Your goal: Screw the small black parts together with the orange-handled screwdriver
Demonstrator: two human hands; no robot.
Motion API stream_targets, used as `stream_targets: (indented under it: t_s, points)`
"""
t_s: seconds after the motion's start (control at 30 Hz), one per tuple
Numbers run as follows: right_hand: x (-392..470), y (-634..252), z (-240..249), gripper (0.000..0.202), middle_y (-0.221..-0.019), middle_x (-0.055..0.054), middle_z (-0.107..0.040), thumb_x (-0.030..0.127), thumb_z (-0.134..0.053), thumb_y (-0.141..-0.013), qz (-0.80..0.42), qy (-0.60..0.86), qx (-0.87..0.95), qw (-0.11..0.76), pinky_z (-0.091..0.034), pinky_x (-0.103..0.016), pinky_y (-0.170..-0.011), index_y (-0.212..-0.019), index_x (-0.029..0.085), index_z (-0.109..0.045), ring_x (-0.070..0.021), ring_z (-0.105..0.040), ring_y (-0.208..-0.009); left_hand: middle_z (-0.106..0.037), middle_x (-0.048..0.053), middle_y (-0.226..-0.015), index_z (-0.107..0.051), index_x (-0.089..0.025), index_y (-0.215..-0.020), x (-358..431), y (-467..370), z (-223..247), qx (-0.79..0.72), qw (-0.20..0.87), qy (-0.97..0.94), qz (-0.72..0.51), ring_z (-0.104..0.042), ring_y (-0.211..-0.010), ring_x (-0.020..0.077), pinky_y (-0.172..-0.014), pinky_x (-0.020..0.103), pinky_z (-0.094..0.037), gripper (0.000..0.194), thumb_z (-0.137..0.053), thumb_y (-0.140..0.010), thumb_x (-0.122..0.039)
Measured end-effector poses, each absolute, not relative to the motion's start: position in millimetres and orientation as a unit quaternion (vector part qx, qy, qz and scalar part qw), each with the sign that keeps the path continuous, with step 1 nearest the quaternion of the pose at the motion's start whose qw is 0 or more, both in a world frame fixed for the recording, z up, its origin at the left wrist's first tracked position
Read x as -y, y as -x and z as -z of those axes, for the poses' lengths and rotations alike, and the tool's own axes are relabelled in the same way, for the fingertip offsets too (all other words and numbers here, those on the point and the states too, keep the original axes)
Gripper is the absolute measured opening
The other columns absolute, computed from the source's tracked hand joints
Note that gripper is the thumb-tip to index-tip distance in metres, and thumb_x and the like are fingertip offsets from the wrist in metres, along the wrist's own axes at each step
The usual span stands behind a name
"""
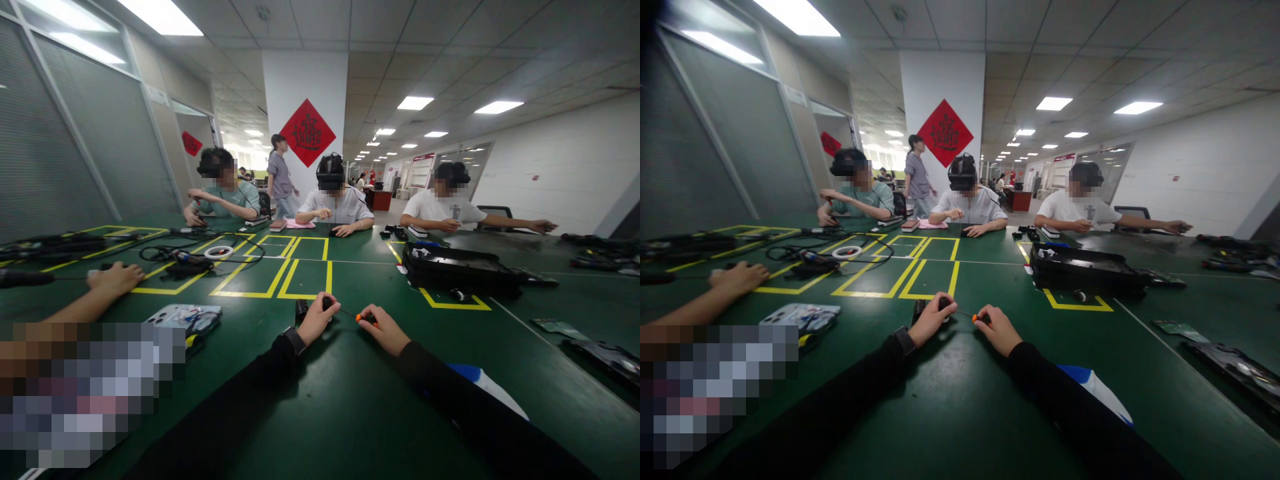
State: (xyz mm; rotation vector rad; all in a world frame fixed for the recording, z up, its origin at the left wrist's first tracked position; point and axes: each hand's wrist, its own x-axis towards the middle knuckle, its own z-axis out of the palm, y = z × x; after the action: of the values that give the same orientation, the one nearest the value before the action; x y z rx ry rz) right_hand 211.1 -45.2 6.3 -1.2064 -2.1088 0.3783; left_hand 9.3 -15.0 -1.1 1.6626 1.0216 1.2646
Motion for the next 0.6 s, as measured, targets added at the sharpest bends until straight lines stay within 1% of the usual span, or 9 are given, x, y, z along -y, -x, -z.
stream_targets:
  t_s: [0.07, 0.1, 0.17, 0.23, 0.3, 0.4, 0.47, 0.53, 0.6]
  points:
    - [45.3, -210.4, -6.0, 0.021, -0.085, -0.003, -0.054, 0.036, -0.052, -0.076, -0.16, 0.468, 0.799, 0.343, -0.039, -0.027, -0.07, -0.086, 0.018, -0.052, -0.0144, -0.049, -0.078, -0.051, 0.0, -0.076, -0.049, -0.017, -0.086, 15.4, -9.2, 0.7, -0.4, 0.389, -0.661, -0.501, -0.048, -0.065, 0.0097, -0.058, 0.021, -0.039, 0.025, -0.052, -0.072, -0.038]
    - [45.2, -209.9, -6.0, 0.021, -0.085, -0.003, -0.054, 0.036, -0.05, -0.077, -0.163, 0.469, 0.795, 0.347, -0.039, -0.027, -0.071, -0.087, 0.018, -0.052, -0.0142, -0.049, -0.078, -0.051, 0.0, -0.076, -0.049, -0.017, -0.086, 15.5, -9.3, 0.8, -0.399, 0.389, -0.662, -0.501, -0.047, -0.066, 0.0097, -0.058, 0.021, -0.039, 0.025, -0.051, -0.072, -0.037]
    - [44.3, -209.1, -6.1, 0.023, -0.083, -0.003, -0.055, 0.035, -0.04, -0.083, -0.155, 0.475, 0.79, 0.356, -0.038, -0.028, -0.073, -0.085, 0.018, -0.054, -0.0143, -0.049, -0.079, -0.051, 0.0, -0.077, -0.049, -0.017, -0.087, 15.5, -9.6, 1.2, -0.398, 0.396, -0.661, -0.498, -0.047, -0.065, 0.0096, -0.057, 0.021, -0.039, 0.025, -0.051, -0.072, -0.038]
    - [43.0, -209.0, -6.0, 0.032, -0.081, -0.004, -0.055, 0.032, -0.028, -0.087, -0.131, 0.482, 0.789, 0.357, -0.037, -0.03, -0.075, -0.081, 0.017, -0.056, -0.0148, -0.048, -0.08, -0.051, 0.0, -0.077, -0.049, -0.017, -0.087, 15.4, -10.0, 1.9, -0.4, 0.403, -0.657, -0.496, -0.047, -0.065, 0.0095, -0.056, 0.02, -0.039, 0.026, -0.051, -0.072, -0.039]
    - [42.1, -209.2, -5.9, 0.036, -0.079, -0.005, -0.055, 0.029, -0.025, -0.088, -0.11, 0.479, 0.799, 0.347, -0.036, -0.03, -0.076, -0.076, 0.017, -0.057, -0.0153, -0.047, -0.08, -0.051, 0.0, -0.078, -0.049, -0.018, -0.087, 15.4, -10.1, 2.3, -0.401, 0.405, -0.656, -0.495, -0.047, -0.065, 0.0096, -0.056, 0.02, -0.039, 0.026, -0.051, -0.072, -0.039]
    - [42.9, -209.1, -5.7, 0.032, -0.078, -0.004, -0.055, 0.028, -0.03, -0.087, -0.106, 0.466, 0.815, 0.328, -0.036, -0.03, -0.076, -0.073, 0.018, -0.057, -0.0153, -0.047, -0.08, -0.051, 0.0, -0.078, -0.049, -0.018, -0.087, 15.4, -9.7, 2.4, -0.4, 0.402, -0.656, -0.498, -0.047, -0.066, 0.0097, -0.056, 0.02, -0.039, 0.025, -0.051, -0.071, -0.038]
    - [44.5, -208.7, -5.8, 0.024, -0.078, -0.003, -0.055, 0.029, -0.036, -0.085, -0.114, 0.465, 0.815, 0.325, -0.036, -0.029, -0.074, -0.075, 0.018, -0.056, -0.0149, -0.047, -0.079, -0.051, 0.001, -0.08, -0.049, -0.018, -0.087, 14.9, -9.2, 2.3, -0.404, 0.402, -0.652, -0.5, -0.047, -0.068, 0.0101, -0.057, 0.02, -0.039, 0.024, -0.051, -0.072, -0.036]
    - [46.1, -208.4, -5.8, 0.015, -0.079, -0.003, -0.054, 0.03, -0.045, -0.08, -0.126, 0.472, 0.808, 0.33, -0.037, -0.028, -0.07, -0.079, 0.018, -0.053, -0.0144, -0.048, -0.076, -0.052, 0.001, -0.082, -0.049, -0.018, -0.087, 14.1, -8.7, 2.3, -0.405, 0.404, -0.649, -0.501, -0.048, -0.07, 0.0105, -0.058, 0.021, -0.04, 0.023, -0.051, -0.072, -0.035]
    - [47.1, -208.2, -5.7, 0.015, -0.08, -0.002, -0.054, 0.03, -0.052, -0.075, -0.14, 0.474, 0.802, 0.335, -0.038, -0.027, -0.068, -0.082, 0.017, -0.051, -0.0139, -0.048, -0.074, -0.054, 0.001, -0.083, -0.049, -0.018, -0.086, 13.2, -8.4, 2.3, -0.402, 0.401, -0.653, -0.501, -0.049, -0.072, 0.0109, -0.061, 0.022, -0.04, 0.021, -0.051, -0.071, -0.033]
